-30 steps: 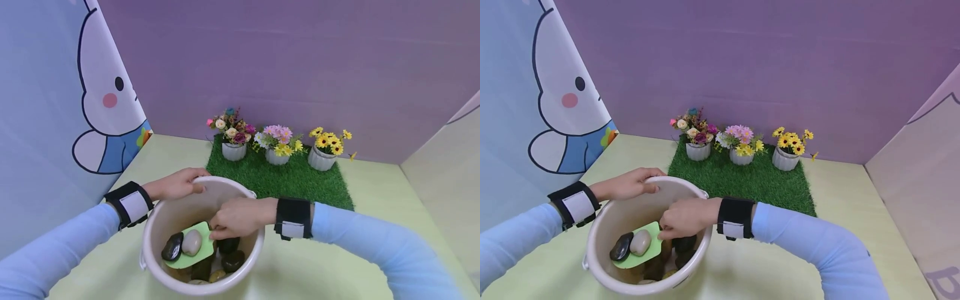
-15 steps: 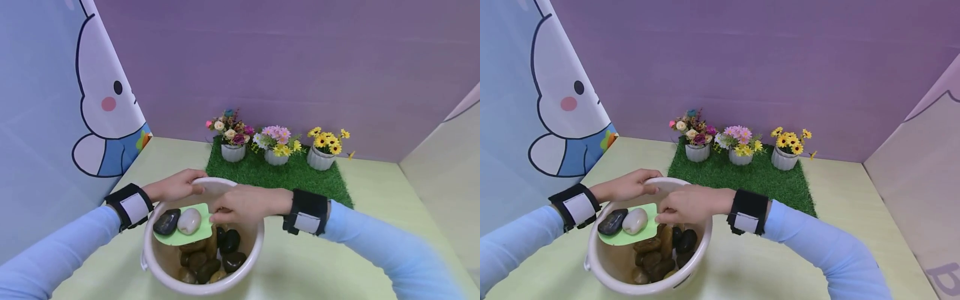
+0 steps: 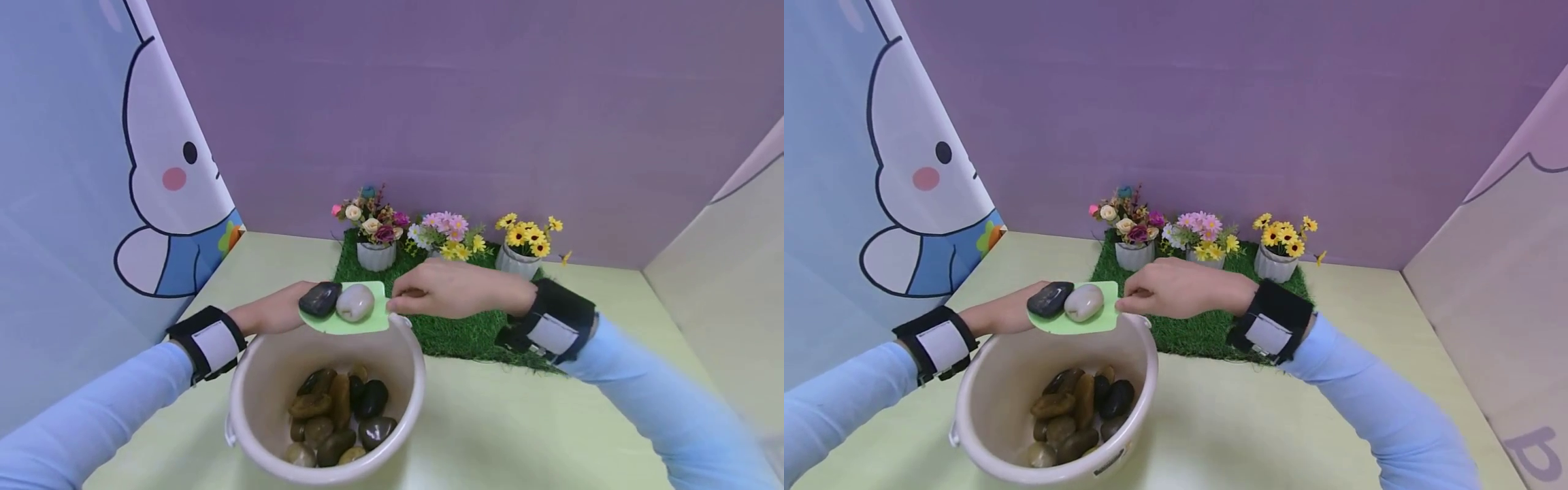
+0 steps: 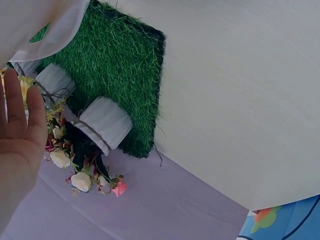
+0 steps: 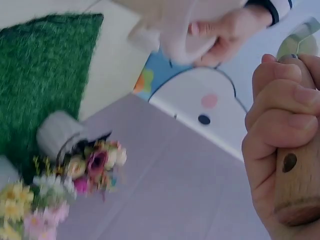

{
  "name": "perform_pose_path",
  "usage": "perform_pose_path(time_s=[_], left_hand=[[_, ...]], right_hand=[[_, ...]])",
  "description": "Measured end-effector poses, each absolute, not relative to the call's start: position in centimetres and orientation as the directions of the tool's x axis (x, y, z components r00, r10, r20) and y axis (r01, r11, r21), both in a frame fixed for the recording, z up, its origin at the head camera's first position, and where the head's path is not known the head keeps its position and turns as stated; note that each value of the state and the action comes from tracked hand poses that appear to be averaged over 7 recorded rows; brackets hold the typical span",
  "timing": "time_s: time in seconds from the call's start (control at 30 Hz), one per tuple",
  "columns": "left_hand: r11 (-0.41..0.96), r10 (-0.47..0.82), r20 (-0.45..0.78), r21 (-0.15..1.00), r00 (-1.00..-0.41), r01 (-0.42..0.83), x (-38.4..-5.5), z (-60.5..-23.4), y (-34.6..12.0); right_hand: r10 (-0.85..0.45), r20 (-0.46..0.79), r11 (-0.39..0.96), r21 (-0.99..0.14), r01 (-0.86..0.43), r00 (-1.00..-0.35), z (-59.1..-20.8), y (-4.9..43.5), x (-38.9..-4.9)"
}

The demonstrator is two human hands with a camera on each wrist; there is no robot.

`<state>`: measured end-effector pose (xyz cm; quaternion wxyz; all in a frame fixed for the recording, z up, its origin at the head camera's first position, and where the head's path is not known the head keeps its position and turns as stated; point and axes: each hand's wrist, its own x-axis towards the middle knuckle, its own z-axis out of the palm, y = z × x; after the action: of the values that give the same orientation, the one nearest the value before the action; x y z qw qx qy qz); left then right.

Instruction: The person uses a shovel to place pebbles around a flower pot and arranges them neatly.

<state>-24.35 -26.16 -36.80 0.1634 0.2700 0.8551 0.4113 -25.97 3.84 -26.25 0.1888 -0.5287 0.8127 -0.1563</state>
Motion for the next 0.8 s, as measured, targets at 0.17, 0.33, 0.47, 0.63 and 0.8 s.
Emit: perform_pose_path(time_s=[0.17,0.33,0.47,0.63,0.8], left_hand=[[0.568,0.534,-0.165,0.797,-0.829,0.206,-24.0,-36.3,-25.7],[0.573,0.536,-0.182,0.796,-0.824,0.197,-23.9,-36.0,-25.6],[0.569,0.538,-0.173,0.796,-0.825,0.204,-23.8,-35.9,-25.6],[0.558,0.537,-0.165,0.805,-0.828,0.202,-23.7,-35.7,-25.6],[0.548,0.535,-0.176,0.816,-0.826,0.182,-23.5,-35.6,-25.5]], right_hand=[[-0.892,-0.142,0.445,-0.451,-0.774,-0.43,-25.9,5.8,-26.8],[-0.852,-0.164,0.514,-0.444,-0.734,-0.498,-26.3,7.7,-27.5],[-0.819,-0.175,0.563,-0.432,-0.705,-0.547,-26.9,9.4,-28.0],[-0.779,-0.191,0.609,-0.456,-0.65,-0.597,-27.4,11.4,-28.4],[-0.728,-0.206,0.658,-0.476,-0.583,-0.654,-28.4,13.7,-29.1]])
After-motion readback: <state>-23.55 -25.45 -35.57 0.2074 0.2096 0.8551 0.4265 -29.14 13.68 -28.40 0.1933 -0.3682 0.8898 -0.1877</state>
